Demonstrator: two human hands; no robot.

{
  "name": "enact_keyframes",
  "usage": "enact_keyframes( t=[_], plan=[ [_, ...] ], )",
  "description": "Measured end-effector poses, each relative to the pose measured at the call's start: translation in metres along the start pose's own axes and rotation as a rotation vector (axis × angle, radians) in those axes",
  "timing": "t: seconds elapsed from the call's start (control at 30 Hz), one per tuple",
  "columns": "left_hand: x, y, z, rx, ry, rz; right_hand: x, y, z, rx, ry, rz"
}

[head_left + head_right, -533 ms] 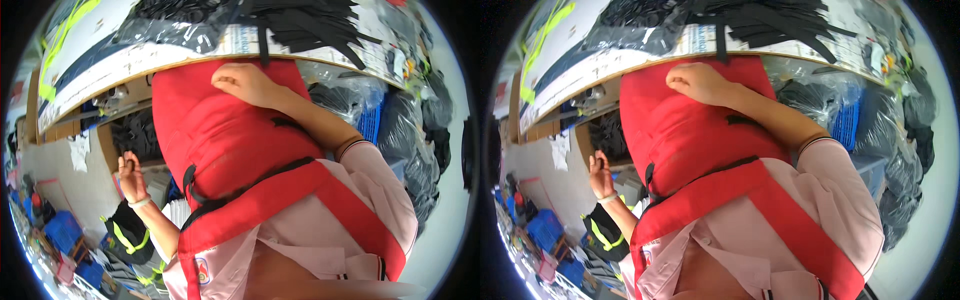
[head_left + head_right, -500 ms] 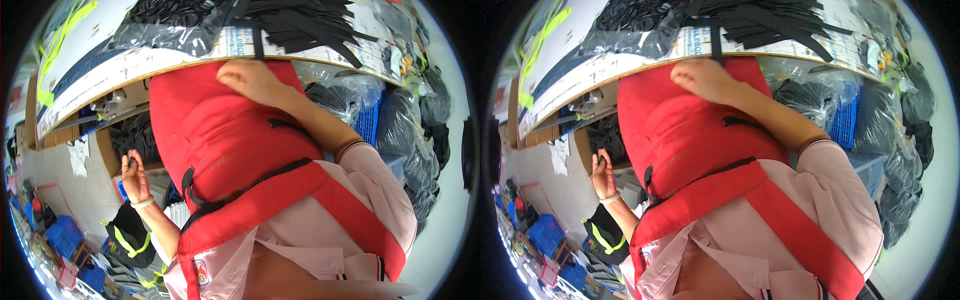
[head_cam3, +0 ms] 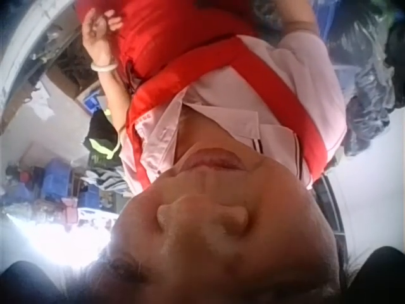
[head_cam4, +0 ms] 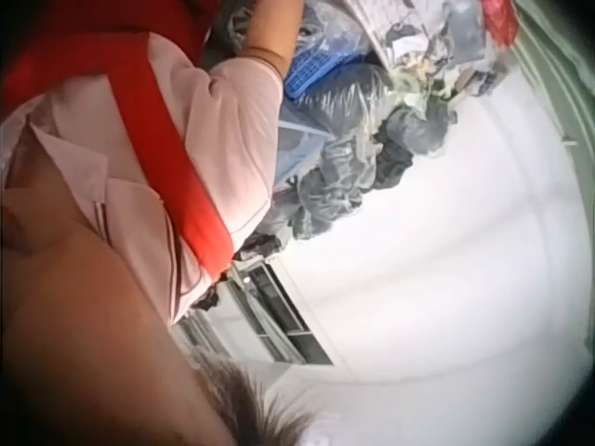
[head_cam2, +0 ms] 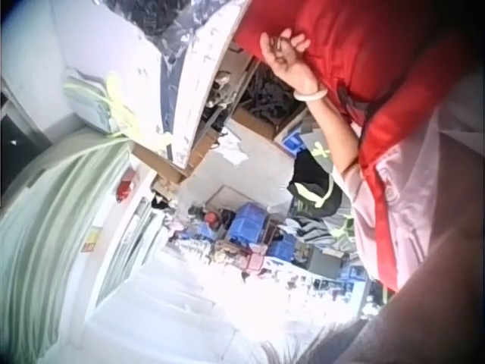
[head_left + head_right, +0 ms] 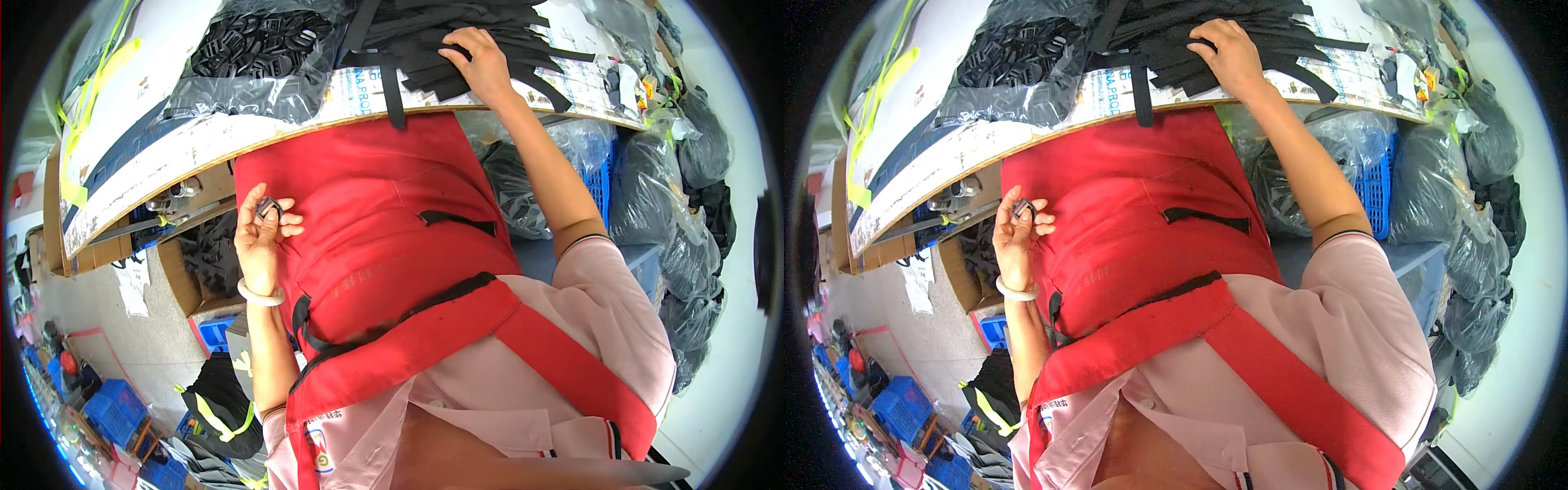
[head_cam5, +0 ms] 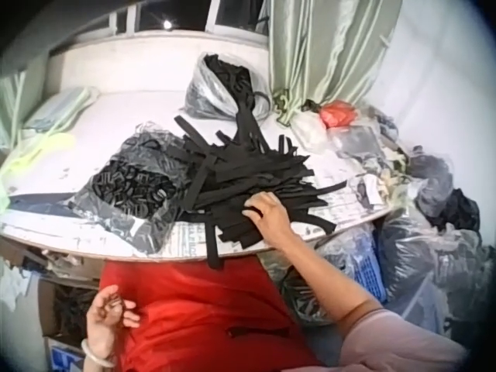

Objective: Manually threading black straps through plastic buckles/components.

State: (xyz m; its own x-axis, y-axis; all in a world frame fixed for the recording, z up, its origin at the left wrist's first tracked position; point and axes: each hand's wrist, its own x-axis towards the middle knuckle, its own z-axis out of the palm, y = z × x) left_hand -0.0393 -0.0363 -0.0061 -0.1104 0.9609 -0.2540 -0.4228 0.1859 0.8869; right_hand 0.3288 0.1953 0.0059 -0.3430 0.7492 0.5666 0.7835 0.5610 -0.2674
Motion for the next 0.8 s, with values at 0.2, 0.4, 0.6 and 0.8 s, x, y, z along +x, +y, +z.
enact_keyframes(
  t=[0.2,0.4,0.6,0.8],
  plan=[
    [0.001,-0.004,0.012,0.018,0.024,-0.092,0.022,-0.043,-0.029,-0.001,0.092,-0.148],
    [0.0,0.017,0.045,-0.011,-0.111,-0.06,0.011,-0.165,-0.038,0.844,-0.438,0.436],
    [0.003,0.017,0.068,-0.141,-0.066,0.064,-0.025,-0.213,0.0,1.363,-0.56,0.436],
    [-0.003,0.009,0.056,-0.1,0.029,0.081,-0.031,-0.212,0.003,0.75,-0.544,0.099]
  ],
)
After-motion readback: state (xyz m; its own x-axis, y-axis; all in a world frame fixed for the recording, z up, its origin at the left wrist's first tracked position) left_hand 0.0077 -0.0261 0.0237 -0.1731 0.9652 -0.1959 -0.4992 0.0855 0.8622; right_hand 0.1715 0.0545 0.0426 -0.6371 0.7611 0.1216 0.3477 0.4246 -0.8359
